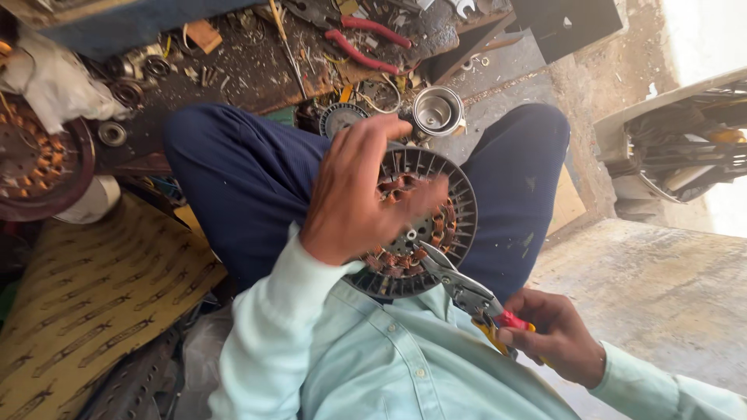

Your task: The person sits cross-legged on the floor and uses pliers to adjust copper windings on a circular electrical stator held in their lap. They repeatedly grip and pull the copper coils to align them within the slots of the stator core.

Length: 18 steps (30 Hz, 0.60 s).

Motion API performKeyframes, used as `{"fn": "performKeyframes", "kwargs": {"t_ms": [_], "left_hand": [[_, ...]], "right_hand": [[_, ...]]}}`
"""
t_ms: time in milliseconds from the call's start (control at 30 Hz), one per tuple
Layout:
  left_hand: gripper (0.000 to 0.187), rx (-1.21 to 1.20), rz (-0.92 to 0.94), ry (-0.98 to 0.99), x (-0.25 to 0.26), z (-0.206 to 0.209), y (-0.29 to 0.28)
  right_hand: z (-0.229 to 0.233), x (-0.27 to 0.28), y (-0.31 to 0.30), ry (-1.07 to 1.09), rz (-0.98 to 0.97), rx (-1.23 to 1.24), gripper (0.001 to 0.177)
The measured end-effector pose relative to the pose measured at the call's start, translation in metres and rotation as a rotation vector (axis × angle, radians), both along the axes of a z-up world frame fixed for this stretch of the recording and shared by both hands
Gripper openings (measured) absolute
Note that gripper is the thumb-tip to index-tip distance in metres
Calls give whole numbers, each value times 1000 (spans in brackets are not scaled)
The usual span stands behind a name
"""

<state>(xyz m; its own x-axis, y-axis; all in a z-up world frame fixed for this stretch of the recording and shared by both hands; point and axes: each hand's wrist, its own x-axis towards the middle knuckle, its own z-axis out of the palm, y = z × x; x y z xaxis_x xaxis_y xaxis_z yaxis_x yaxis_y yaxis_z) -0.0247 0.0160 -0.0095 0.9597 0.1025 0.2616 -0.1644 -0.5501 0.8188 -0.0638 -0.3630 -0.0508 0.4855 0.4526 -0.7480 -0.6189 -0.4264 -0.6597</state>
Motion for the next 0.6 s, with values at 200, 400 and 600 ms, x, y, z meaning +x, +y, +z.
{"fn": "performKeyframes", "kwargs": {"t_ms": [200, 400, 600], "left_hand": [[130, 385, -261, -85, -49, 2, 3], [106, 365, -95, -119, -41, -14, -22], [94, 356, 10, -103, -44, -9, -36]], "right_hand": [[17, 20, 5, -105, 98, -105, 21], [45, 26, 26, -628, 357, -289, 27], [37, 7, 34, -639, 298, -275, 24]]}}
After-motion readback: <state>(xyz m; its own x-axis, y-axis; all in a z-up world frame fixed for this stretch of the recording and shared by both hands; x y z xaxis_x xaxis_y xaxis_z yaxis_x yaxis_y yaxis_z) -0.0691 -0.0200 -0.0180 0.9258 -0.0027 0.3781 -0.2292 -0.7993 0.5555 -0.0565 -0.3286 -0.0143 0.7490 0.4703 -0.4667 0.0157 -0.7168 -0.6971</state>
